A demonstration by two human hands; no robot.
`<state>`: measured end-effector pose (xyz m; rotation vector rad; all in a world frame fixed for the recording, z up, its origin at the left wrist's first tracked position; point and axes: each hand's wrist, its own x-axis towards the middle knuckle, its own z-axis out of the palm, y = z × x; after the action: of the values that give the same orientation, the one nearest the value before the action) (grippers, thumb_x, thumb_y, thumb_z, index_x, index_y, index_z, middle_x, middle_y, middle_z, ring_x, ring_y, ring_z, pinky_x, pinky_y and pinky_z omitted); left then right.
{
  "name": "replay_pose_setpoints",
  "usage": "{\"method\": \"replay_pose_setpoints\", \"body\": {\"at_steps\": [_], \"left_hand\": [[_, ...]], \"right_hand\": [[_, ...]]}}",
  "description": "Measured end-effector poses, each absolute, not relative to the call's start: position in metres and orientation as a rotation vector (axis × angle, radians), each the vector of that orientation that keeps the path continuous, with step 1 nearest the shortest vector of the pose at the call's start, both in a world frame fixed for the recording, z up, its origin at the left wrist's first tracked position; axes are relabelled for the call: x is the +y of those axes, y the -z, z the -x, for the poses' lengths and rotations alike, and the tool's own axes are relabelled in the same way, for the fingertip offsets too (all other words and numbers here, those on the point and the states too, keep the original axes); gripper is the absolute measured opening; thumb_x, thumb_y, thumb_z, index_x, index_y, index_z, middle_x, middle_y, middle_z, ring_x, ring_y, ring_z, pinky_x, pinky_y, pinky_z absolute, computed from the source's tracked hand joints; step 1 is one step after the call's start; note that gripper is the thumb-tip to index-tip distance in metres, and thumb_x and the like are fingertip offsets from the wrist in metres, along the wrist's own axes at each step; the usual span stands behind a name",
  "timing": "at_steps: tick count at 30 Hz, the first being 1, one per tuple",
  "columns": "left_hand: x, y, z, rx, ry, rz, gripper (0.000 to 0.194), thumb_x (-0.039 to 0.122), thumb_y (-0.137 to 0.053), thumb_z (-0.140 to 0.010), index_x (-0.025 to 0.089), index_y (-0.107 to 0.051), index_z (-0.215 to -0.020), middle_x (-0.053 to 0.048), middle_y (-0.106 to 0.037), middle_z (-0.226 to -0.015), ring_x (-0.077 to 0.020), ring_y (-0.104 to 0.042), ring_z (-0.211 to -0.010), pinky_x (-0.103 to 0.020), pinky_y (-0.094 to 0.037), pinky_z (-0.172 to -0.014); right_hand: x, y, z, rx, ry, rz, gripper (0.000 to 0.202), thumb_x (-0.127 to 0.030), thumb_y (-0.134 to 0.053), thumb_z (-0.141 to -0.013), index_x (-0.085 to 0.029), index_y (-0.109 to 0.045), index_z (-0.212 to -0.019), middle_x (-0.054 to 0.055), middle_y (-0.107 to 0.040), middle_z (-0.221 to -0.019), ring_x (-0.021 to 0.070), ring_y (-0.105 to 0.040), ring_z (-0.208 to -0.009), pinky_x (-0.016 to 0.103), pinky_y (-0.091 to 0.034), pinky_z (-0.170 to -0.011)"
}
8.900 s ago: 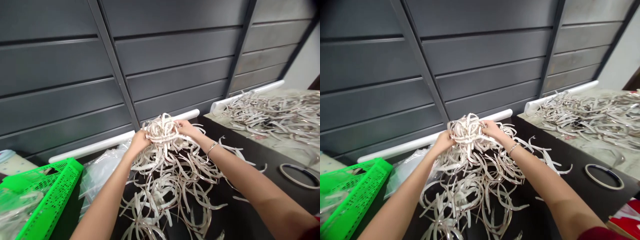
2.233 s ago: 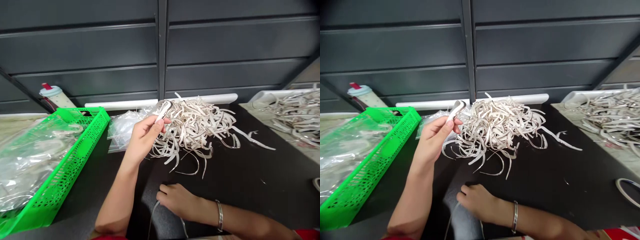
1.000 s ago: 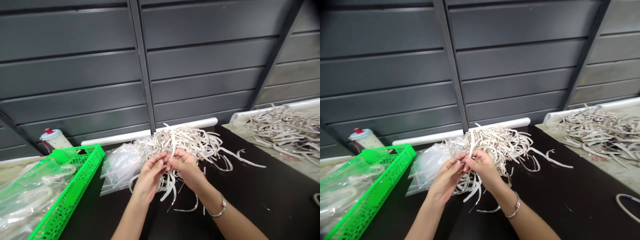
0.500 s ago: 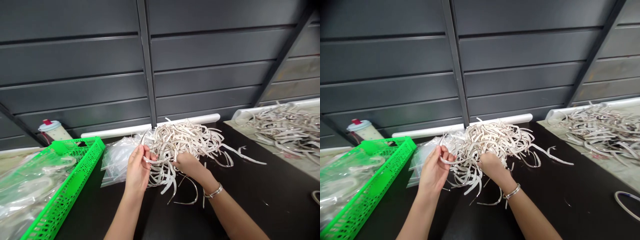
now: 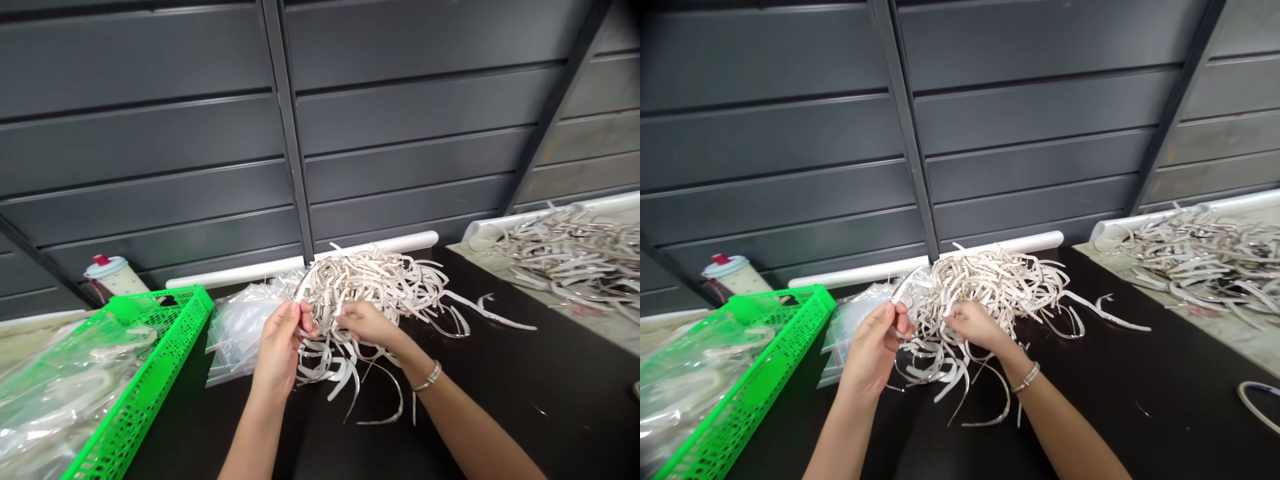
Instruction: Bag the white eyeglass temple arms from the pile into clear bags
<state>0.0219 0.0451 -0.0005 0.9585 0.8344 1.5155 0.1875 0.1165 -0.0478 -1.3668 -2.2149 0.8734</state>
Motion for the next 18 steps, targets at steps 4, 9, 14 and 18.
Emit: {"method": "replay_pose_setpoints", "body": {"at_steps": [4,9,14,18], "left_hand": [[0.043,0.003,-0.024,0.874,-1.434,-1.075,0.024,0.039,-0.061,-0.084,0.016,-0.066,-0.082,0.002,-0.056,-0.059,-0.0099,-0.051,-0.057,-0.021,-0.039,-0.059],[0.038,0.006,-0.033,0.854,-1.336,-1.170,0.026,0.039,-0.056,-0.087,0.016,-0.068,-0.088,0.001,-0.053,-0.066,-0.0104,-0.046,-0.064,-0.022,-0.037,-0.064],[0.035,0.011,-0.038,0.863,-1.278,-1.231,0.024,0.039,-0.054,-0.089,0.019,-0.066,-0.095,-0.001,-0.059,-0.081,-0.0146,-0.051,-0.080,-0.025,-0.038,-0.078],[0.034,0.010,-0.038,0.929,-1.237,-1.435,0.025,0.038,-0.048,-0.092,0.019,-0.065,-0.094,-0.001,-0.058,-0.080,-0.0157,-0.049,-0.079,-0.026,-0.038,-0.076]], "right_hand": [[0.090,0.018,-0.209,-1.900,-1.273,0.868,0.035,-0.046,-0.047,-0.090,-0.019,-0.045,-0.068,-0.008,-0.044,-0.045,0.0056,-0.031,-0.036,0.017,-0.023,-0.037],[0.065,0.002,-0.213,-1.788,-1.310,0.650,0.034,-0.042,-0.056,-0.086,-0.017,-0.049,-0.063,-0.006,-0.044,-0.046,0.0058,-0.035,-0.039,0.018,-0.024,-0.039],[0.059,0.004,-0.202,-1.931,-0.966,0.676,0.030,-0.029,-0.053,-0.088,-0.016,-0.051,-0.060,-0.006,-0.042,-0.048,0.0062,-0.037,-0.043,0.019,-0.027,-0.044],[0.059,0.005,-0.201,-1.964,-0.816,0.692,0.030,-0.025,-0.053,-0.088,-0.016,-0.051,-0.059,-0.006,-0.041,-0.048,0.0060,-0.036,-0.045,0.019,-0.027,-0.045]]}}
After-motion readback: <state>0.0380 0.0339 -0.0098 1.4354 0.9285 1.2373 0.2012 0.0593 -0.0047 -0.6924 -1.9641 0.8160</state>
